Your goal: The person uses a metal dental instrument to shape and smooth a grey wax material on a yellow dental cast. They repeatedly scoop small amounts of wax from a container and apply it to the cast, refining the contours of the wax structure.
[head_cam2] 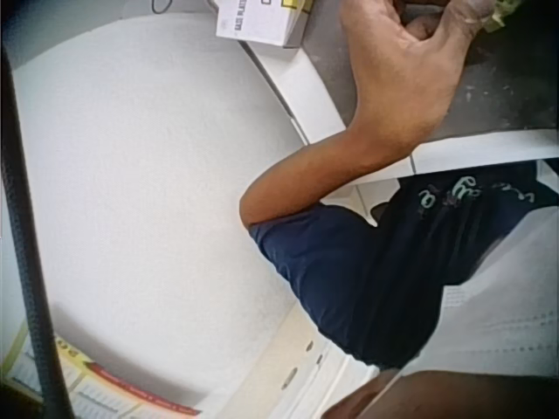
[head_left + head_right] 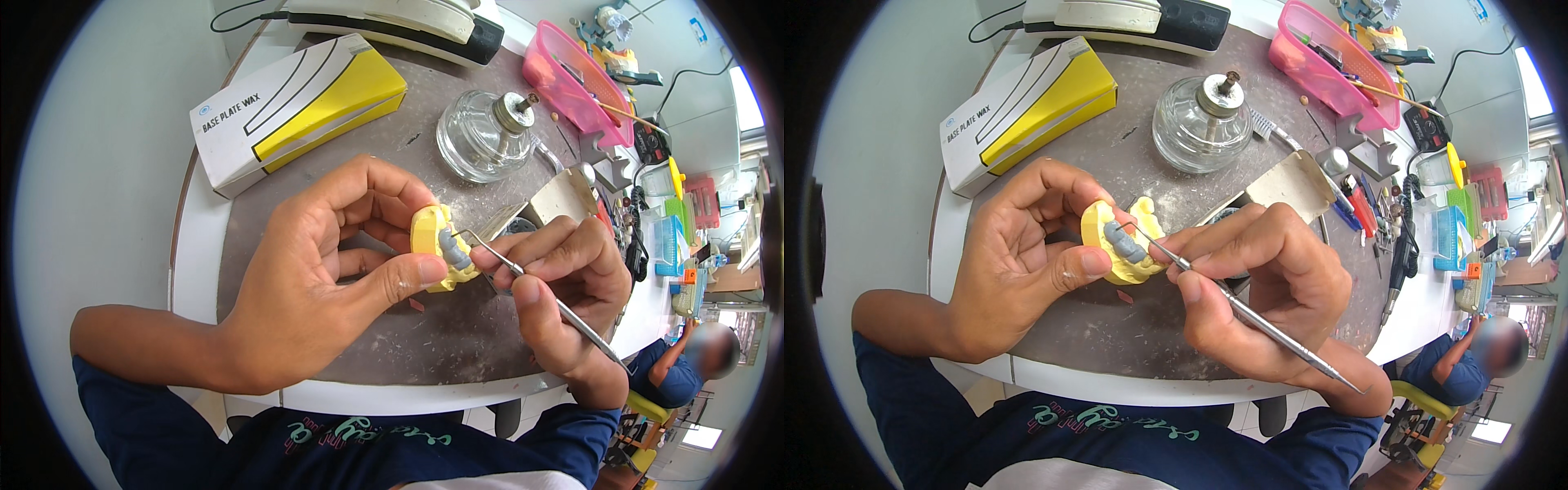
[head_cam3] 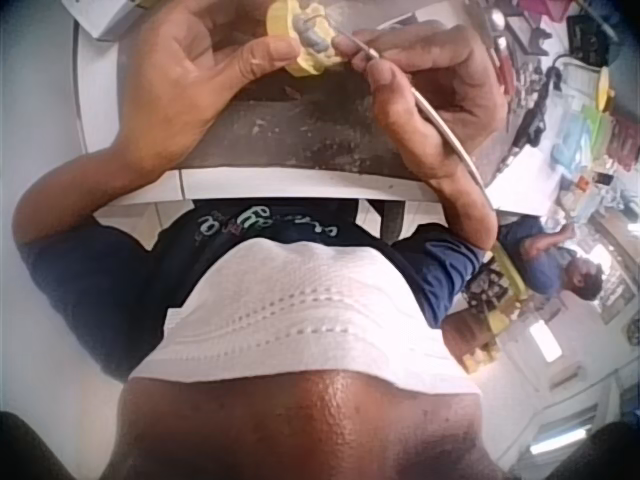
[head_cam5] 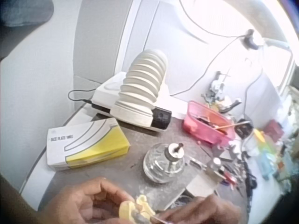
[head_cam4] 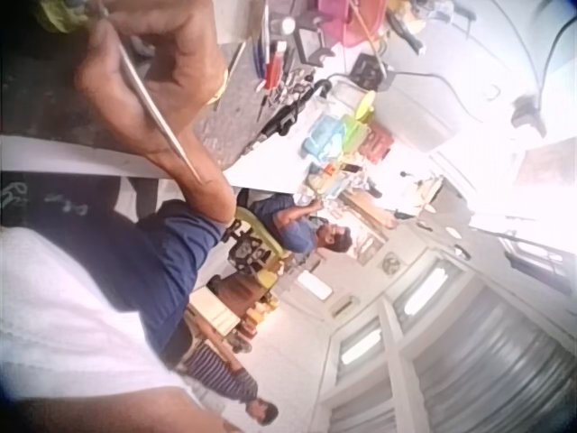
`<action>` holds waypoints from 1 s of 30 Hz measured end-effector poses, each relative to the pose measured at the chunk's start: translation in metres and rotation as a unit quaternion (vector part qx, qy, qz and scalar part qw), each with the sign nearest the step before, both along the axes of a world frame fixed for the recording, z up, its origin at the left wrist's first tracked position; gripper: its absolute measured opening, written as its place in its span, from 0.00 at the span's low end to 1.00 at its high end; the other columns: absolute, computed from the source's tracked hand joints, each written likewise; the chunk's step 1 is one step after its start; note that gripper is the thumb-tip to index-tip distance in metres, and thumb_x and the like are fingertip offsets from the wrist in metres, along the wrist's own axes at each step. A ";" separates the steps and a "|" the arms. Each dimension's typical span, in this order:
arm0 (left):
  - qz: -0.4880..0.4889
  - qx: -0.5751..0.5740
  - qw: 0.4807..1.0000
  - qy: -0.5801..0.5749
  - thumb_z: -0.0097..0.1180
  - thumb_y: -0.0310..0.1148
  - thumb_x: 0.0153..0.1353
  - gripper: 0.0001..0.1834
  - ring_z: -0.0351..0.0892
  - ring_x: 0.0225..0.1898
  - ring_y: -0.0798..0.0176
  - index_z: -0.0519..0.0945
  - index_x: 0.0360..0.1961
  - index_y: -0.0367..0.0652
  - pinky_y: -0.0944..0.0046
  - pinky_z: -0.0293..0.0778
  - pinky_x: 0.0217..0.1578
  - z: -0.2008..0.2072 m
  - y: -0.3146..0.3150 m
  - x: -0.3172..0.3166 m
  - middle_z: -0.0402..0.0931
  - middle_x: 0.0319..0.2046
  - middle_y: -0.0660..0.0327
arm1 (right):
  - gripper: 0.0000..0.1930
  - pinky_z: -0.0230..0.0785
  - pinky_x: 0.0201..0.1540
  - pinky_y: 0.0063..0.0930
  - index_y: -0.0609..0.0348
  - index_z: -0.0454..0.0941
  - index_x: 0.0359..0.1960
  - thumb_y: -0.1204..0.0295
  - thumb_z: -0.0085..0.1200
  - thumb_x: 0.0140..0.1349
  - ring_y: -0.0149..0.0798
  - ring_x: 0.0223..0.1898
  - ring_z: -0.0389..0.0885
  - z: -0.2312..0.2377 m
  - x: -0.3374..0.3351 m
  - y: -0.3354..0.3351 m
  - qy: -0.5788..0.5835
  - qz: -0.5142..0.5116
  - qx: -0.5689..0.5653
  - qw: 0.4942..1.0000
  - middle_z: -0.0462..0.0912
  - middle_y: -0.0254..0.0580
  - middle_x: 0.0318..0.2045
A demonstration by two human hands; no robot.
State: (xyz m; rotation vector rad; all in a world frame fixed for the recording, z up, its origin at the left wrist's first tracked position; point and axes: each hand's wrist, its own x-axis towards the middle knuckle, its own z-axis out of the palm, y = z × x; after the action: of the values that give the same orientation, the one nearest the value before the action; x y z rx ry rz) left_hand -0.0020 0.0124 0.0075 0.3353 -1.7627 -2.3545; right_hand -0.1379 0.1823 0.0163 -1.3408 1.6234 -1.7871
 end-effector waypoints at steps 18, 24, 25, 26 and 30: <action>0.008 -0.006 1.000 0.000 0.60 0.25 0.60 0.18 0.74 0.49 0.64 0.67 0.48 0.37 0.62 0.81 0.48 0.001 0.001 0.003 0.74 0.45 0.52 | 0.08 0.74 0.47 0.36 0.60 0.66 0.33 0.72 0.52 0.65 0.41 0.37 0.82 0.011 -0.013 0.000 0.039 -0.101 -0.016 0.994 0.76 0.43 0.28; 0.019 -0.025 0.999 -0.034 0.61 0.30 0.61 0.20 0.74 0.49 0.67 0.67 0.49 0.37 0.67 0.74 0.53 0.014 0.003 0.004 0.73 0.44 0.54 | 0.06 0.77 0.38 0.24 0.65 0.71 0.34 0.74 0.53 0.64 0.35 0.35 0.84 0.029 -0.056 -0.014 0.070 -0.202 -0.030 0.976 0.83 0.49 0.32; 0.020 -0.023 0.999 -0.039 0.60 0.31 0.61 0.20 0.74 0.49 0.68 0.67 0.49 0.37 0.68 0.73 0.54 0.014 0.002 0.004 0.72 0.44 0.55 | 0.06 0.77 0.38 0.23 0.65 0.72 0.33 0.74 0.53 0.64 0.34 0.35 0.84 0.028 -0.060 -0.017 0.069 -0.206 -0.019 0.976 0.83 0.48 0.31; 0.021 -0.021 0.999 -0.035 0.60 0.31 0.62 0.20 0.75 0.49 0.68 0.66 0.50 0.37 0.68 0.73 0.54 0.014 0.002 0.004 0.72 0.44 0.55 | 0.06 0.77 0.37 0.21 0.64 0.72 0.33 0.74 0.54 0.64 0.32 0.34 0.84 0.027 -0.062 -0.018 0.068 -0.210 -0.007 0.975 0.84 0.48 0.31; 0.022 -0.030 0.999 -0.023 0.57 0.32 0.64 0.19 0.75 0.49 0.68 0.66 0.51 0.36 0.67 0.73 0.54 0.011 0.002 0.003 0.72 0.44 0.55 | 0.06 0.73 0.36 0.19 0.63 0.74 0.33 0.74 0.56 0.62 0.27 0.32 0.81 0.023 -0.062 -0.015 0.091 -0.190 0.017 0.977 0.84 0.44 0.30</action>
State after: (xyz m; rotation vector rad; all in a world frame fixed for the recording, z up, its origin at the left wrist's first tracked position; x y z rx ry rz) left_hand 0.0014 0.0147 0.0183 0.4173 -1.8237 -2.2765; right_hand -0.2003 0.1672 0.0394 -1.2743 2.1197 -1.8735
